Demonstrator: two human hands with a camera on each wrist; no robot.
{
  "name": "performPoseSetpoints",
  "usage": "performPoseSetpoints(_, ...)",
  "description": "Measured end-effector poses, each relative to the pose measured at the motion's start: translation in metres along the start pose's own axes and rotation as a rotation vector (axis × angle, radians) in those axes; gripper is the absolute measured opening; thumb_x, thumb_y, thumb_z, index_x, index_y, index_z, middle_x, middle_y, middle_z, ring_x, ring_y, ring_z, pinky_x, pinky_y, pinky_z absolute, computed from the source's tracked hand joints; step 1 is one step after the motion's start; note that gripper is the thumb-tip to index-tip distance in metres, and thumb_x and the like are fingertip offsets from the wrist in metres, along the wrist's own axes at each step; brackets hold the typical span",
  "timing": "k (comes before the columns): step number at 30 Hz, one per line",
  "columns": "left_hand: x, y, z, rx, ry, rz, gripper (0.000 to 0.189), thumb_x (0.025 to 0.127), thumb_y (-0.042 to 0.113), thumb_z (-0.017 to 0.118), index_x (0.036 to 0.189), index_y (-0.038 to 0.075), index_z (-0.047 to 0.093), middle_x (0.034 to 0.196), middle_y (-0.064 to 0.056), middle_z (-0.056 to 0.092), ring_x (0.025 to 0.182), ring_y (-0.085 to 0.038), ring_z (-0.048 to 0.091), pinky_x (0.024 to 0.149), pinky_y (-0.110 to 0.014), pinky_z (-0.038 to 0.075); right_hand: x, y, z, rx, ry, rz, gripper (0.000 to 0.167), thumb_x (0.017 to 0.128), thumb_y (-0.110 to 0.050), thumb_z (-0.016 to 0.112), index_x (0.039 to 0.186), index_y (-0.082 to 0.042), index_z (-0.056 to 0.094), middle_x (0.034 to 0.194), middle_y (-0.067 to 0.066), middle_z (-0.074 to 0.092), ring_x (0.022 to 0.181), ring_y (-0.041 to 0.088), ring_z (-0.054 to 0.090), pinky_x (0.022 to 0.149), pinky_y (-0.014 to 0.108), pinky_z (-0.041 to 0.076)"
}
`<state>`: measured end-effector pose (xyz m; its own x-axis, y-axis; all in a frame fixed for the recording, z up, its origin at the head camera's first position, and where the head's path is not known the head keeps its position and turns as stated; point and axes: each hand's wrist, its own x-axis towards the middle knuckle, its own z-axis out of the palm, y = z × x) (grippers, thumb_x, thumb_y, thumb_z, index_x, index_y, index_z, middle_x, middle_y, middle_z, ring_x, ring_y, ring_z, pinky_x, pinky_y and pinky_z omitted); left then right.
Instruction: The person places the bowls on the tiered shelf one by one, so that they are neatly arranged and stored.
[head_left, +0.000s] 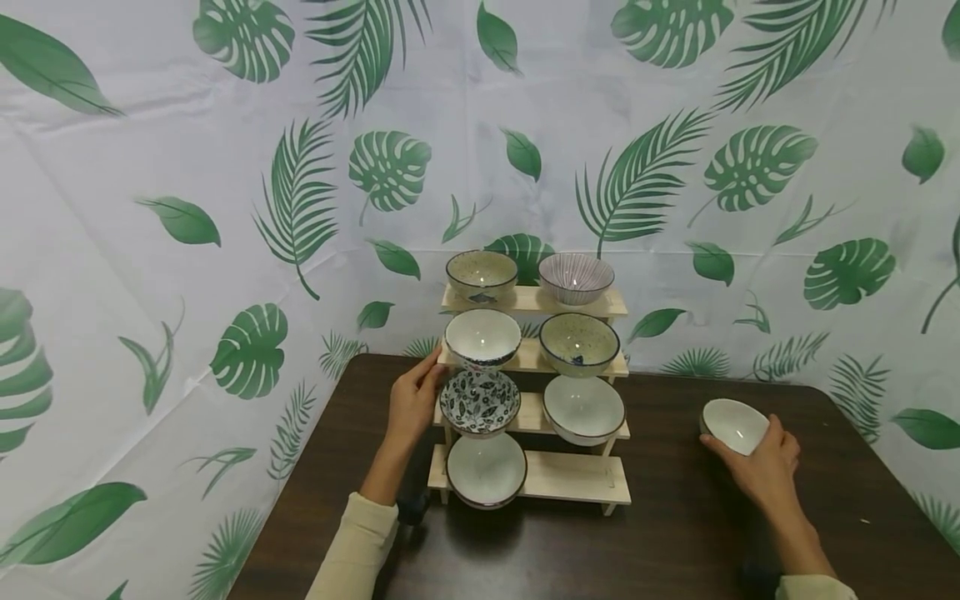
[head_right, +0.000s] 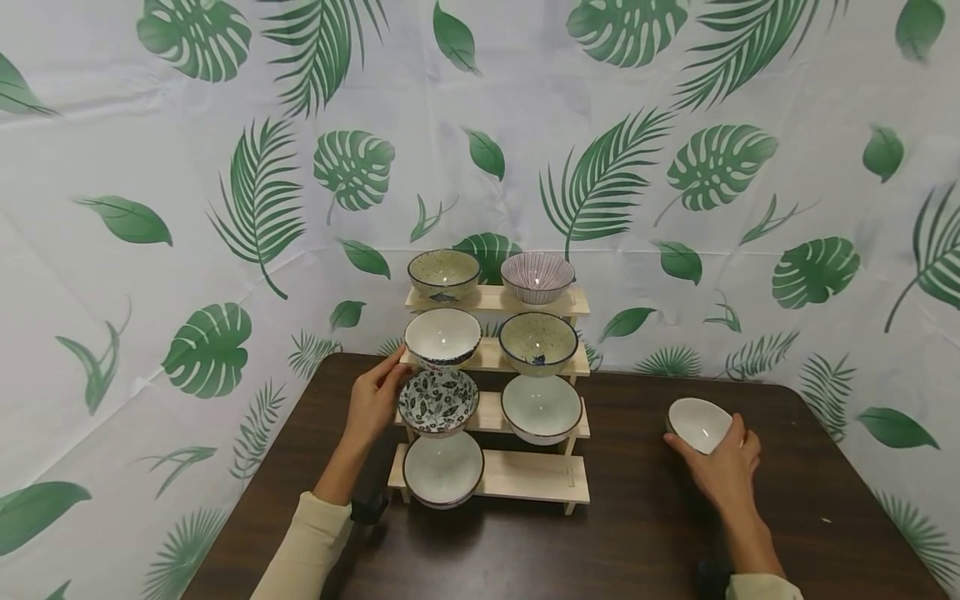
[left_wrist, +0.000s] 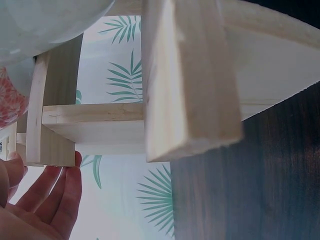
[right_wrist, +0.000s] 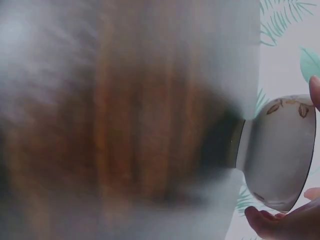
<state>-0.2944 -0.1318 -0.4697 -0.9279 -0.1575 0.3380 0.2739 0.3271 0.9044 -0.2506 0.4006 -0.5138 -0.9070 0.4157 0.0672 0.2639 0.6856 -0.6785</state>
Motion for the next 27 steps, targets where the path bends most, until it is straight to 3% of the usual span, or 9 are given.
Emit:
performPoseSetpoints(6, -0.001, 0.0, -0.001, 0.043, 0.004, 0.013, 0.039, 0.106, 0.034, 0.058, 0.145, 0.026, 0.061, 0.124, -0.009, 0.076, 0.099, -0.028, 0.075, 0.077, -0.036, 0.055, 0.008, 0.001, 0.0, -0.027, -0.014, 0.004, 0.126, 0.085, -0.05, 0.079, 0.162, 0.006, -0.004, 0.158, 0.047, 0.006, 0.143, 0.068, 0.013, 0.105, 0.079, 0.026)
performPoseSetpoints(13, 0.0, 0.0, 0.0, 0.04, 0.011, 0.018, 0.039, 0.106, 0.032, 0.059, 0.144, 0.024, 0.062, 0.124, -0.011, 0.076, 0.104, -0.029, 0.076, 0.086, -0.047, 0.06, 0.013, 0.001, 0.005, -0.028, 0.021, -0.028, 0.124, 0.083, -0.043, 0.082, 0.161, 0.009, 0.001, 0.153, 0.05, 0.016, 0.14, 0.067, 0.019, 0.106, 0.077, 0.027)
performPoseSetpoints(20, 0.001, -0.001, 0.0, 0.047, 0.015, 0.021, 0.039, 0.106, 0.03, 0.059, 0.144, 0.025, 0.061, 0.129, -0.009, 0.074, 0.094, -0.026, 0.073, 0.077, -0.036, 0.053, 0.01, 0.002, 0.004, -0.026, 0.016, -0.02, 0.122, 0.086, -0.045, 0.08, 0.161, 0.009, 0.001, 0.151, 0.05, 0.016, 0.137, 0.065, 0.022, 0.1, 0.076, 0.035)
performPoseSetpoints(24, 0.001, 0.0, 0.0, 0.043, 0.015, 0.021, 0.039, 0.106, 0.031, 0.059, 0.145, 0.024, 0.061, 0.125, -0.01, 0.075, 0.106, -0.027, 0.075, 0.082, -0.037, 0.058, 0.007, 0.002, 0.005, -0.03, 0.037, -0.025, 0.12, 0.086, -0.045, 0.081, 0.162, 0.007, 0.004, 0.15, 0.05, 0.019, 0.136, 0.065, 0.025, 0.098, 0.075, 0.038)
performPoseSetpoints(27, 0.0, 0.0, 0.0, 0.036, 0.016, 0.014, 0.039, 0.106, 0.031, 0.059, 0.144, 0.024, 0.062, 0.124, -0.01, 0.075, 0.104, -0.027, 0.075, 0.082, -0.04, 0.058, 0.003, 0.002, 0.004, -0.025, 0.056, -0.031, 0.119, 0.084, -0.042, 0.082, 0.162, 0.007, 0.006, 0.149, 0.05, 0.022, 0.135, 0.064, 0.026, 0.098, 0.074, 0.038)
